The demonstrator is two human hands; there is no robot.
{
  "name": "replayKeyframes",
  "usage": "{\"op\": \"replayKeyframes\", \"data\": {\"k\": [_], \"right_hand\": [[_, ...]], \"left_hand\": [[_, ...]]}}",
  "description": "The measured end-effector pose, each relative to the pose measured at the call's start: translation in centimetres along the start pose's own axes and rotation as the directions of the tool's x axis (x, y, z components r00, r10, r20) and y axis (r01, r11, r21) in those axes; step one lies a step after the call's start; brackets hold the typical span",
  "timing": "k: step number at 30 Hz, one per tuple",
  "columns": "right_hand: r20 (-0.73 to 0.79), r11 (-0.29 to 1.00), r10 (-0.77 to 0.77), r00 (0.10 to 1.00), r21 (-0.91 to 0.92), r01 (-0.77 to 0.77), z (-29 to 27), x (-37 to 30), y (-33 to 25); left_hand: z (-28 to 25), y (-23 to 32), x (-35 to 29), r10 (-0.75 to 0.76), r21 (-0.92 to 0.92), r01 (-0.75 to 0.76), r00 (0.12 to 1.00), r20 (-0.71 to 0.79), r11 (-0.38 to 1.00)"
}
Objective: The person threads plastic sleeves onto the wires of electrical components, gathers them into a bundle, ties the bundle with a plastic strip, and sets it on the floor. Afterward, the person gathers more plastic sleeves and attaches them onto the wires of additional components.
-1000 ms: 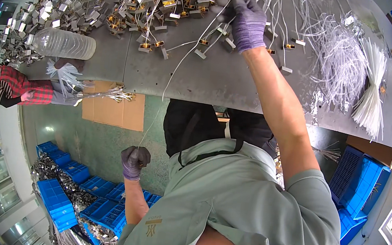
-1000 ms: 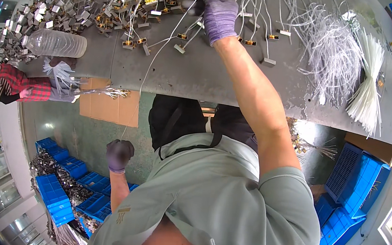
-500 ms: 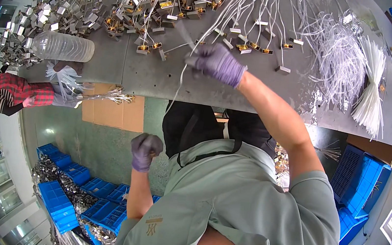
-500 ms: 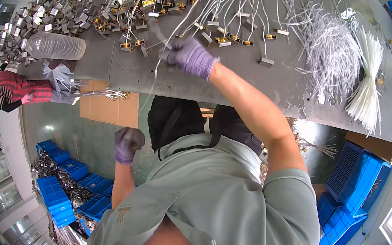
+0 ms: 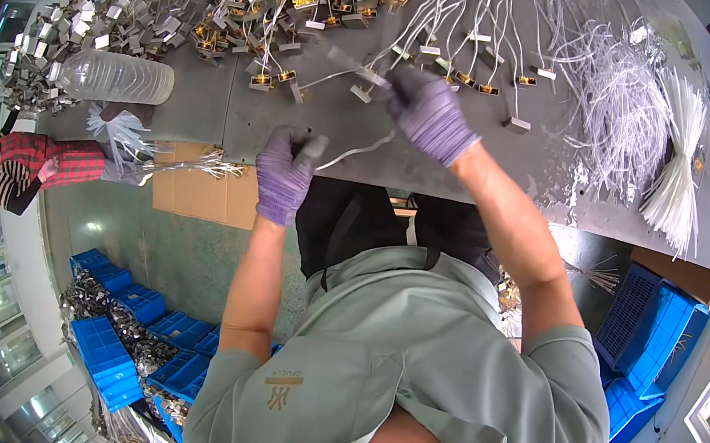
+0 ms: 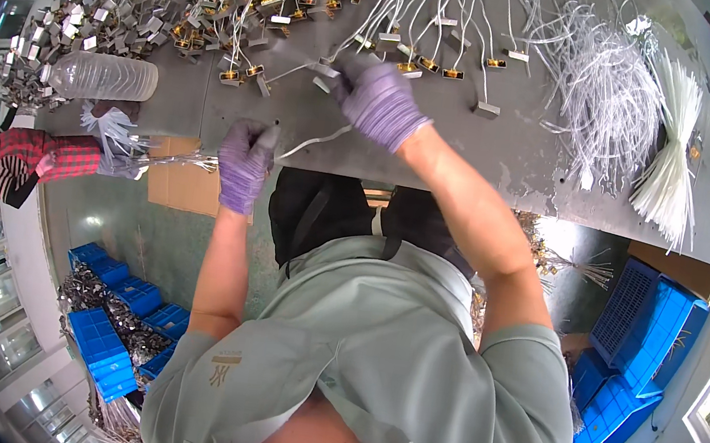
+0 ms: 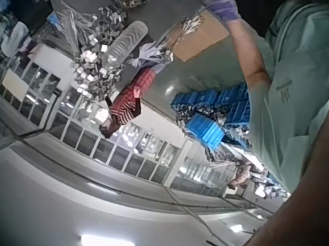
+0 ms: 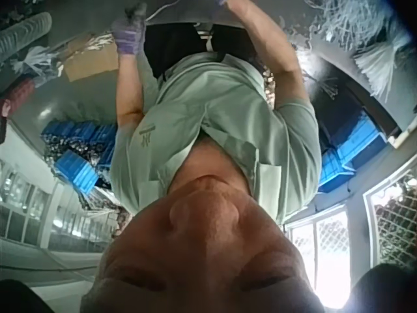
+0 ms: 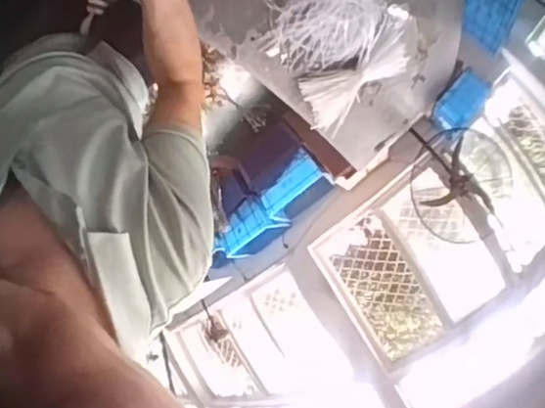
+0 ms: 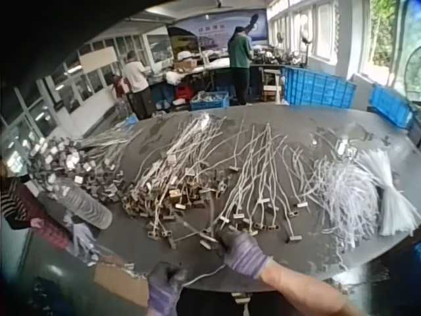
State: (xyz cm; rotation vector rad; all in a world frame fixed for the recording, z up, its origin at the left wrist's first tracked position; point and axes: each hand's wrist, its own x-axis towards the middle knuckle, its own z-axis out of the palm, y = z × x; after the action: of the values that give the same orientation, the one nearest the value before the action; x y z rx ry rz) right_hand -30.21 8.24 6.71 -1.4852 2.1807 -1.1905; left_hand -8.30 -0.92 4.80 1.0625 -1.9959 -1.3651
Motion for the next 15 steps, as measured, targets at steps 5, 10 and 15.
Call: {"op": "replayKeyframes", "data": {"k": [5, 10, 15], "right_hand": [[0.007, 0.978, -0.033, 0.999, -0.208, 0.034, 1.4, -2.0, 2.6], [-0.001, 0.959, -0.017, 1.000, -0.284, 0.016, 4.6, -4.0, 4.6], [0.078, 0.974, 0.176, 0.981, -0.157, -0.162, 2.9, -2.0, 3.9]], "left_hand": [[1.2, -2.4, -1.6, 0.186, 0.392, -0.247, 0.965, 0.187, 0.886], [3.2, -3.9, -3.6, 0.394, 0.468, -0.424, 0.904, 0.167, 0.775], [3.2, -3.6, -4.2, 0.429, 0.498, -0.431, 0.894, 0.127, 0.752]]}}
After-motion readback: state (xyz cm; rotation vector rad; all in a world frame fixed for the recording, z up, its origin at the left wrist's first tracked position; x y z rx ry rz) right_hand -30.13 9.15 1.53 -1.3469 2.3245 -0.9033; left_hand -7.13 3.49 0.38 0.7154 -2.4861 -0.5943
